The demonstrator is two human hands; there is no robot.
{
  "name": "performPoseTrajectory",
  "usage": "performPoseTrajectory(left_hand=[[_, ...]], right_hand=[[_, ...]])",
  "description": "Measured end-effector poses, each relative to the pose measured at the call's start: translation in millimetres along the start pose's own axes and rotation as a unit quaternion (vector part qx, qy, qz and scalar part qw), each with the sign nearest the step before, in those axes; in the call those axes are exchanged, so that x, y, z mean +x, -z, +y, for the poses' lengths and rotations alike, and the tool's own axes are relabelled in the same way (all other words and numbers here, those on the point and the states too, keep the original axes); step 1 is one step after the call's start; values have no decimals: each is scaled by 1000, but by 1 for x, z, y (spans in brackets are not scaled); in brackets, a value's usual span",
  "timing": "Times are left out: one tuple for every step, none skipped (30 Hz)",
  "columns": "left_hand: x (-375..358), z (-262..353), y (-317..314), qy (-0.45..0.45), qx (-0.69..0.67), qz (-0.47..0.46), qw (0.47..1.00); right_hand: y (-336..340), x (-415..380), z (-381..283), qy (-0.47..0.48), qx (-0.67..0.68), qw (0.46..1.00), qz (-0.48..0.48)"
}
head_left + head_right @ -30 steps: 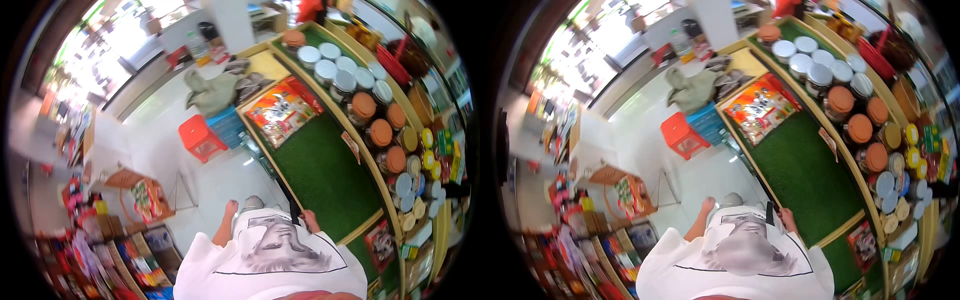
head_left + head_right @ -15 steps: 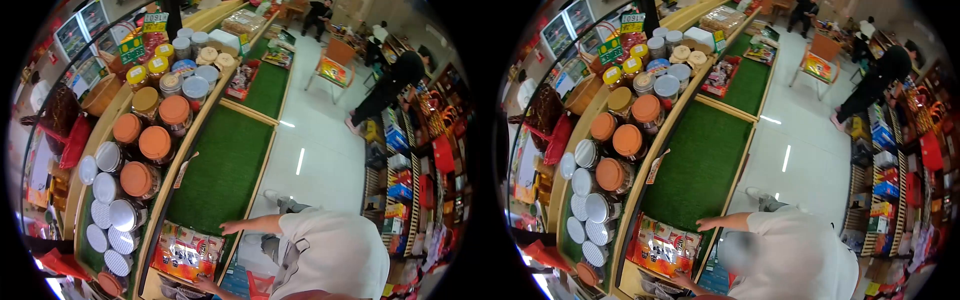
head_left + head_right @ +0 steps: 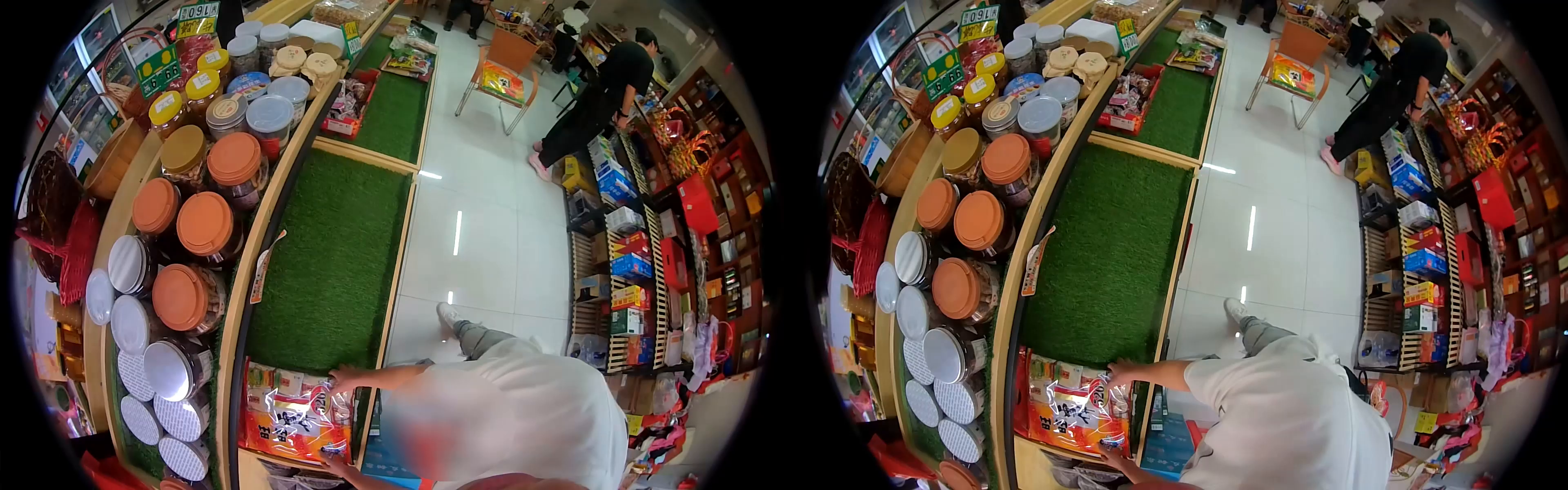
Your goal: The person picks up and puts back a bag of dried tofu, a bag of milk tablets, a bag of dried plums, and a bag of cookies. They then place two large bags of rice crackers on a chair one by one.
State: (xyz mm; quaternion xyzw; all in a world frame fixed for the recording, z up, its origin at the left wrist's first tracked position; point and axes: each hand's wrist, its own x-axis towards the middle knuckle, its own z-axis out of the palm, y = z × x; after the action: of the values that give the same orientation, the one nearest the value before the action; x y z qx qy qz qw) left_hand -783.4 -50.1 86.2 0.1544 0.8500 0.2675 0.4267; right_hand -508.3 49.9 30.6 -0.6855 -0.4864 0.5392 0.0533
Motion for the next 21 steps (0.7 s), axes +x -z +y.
performPoseTrajectory(left_hand=[[8, -7, 6, -12, -66, -63, 996], [16, -13, 9, -28, -135, -128, 982], [29, -20, 11, -46, -202, -192, 959], [27, -30, 14, -146, -191, -197, 951], [39, -51, 19, -375, 87, -153, 910], [23, -37, 15, -203, -15, -129, 971], [-3, -17, 5, -26, -121, -104, 987], [-12, -21, -3, -5, -160, -112, 981], [-25, -24, -9, 14, -197, -121, 973], [-45, -36, -16, -105, -193, -125, 968], [-70, -40, -30, -121, -215, -137, 959], [-106, -34, -46, -136, -237, -149, 950], [-163, -5, -59, -50, -281, -170, 943], [-176, -16, -72, -69, -288, -210, 932], [-187, -24, -85, -90, -293, -249, 919], [-214, -24, -94, -160, -218, -215, 938], [-248, -25, -110, -227, -145, -180, 946], [-268, -26, -125, -271, -90, -164, 944], [-287, -27, -140, -315, -37, -143, 938], [-316, -16, -169, -224, -118, -184, 950], [-339, -9, -192, -129, -194, -223, 946]], right_hand=[[5, -2, -6, 3, -21, 999, 25], [17, 9, -4, 46, -39, 997, -46], [26, 8, -7, 71, -16, 997, -29], [31, 0, -6, 96, 10, 995, -14], [36, -11, -4, 121, 36, 992, -1], [42, -16, 0, 159, 78, 984, -4], [49, -25, 3, 176, 106, 979, -2], [61, -36, 10, 192, 132, 972, 2], [74, -47, 14, 210, 160, 965, 7], [91, -65, 16, 203, 161, 966, 18], [112, -86, 23, 193, 159, 968, 30], [130, -102, 33, 204, 164, 964, 38], [145, -118, 46, 214, 171, 961, 44], [170, -144, 63, 222, 178, 958, 44], [197, -171, 78, 231, 186, 954, 45], [221, -193, 97, 234, 175, 955, 48], [244, -212, 124, 233, 159, 958, 54], [255, -220, 155, 241, 186, 949, 85], [265, -226, 185, 248, 213, 938, 114], [289, -250, 212, 242, 238, 933, 123], [318, -281, 231, 235, 264, 926, 132]])
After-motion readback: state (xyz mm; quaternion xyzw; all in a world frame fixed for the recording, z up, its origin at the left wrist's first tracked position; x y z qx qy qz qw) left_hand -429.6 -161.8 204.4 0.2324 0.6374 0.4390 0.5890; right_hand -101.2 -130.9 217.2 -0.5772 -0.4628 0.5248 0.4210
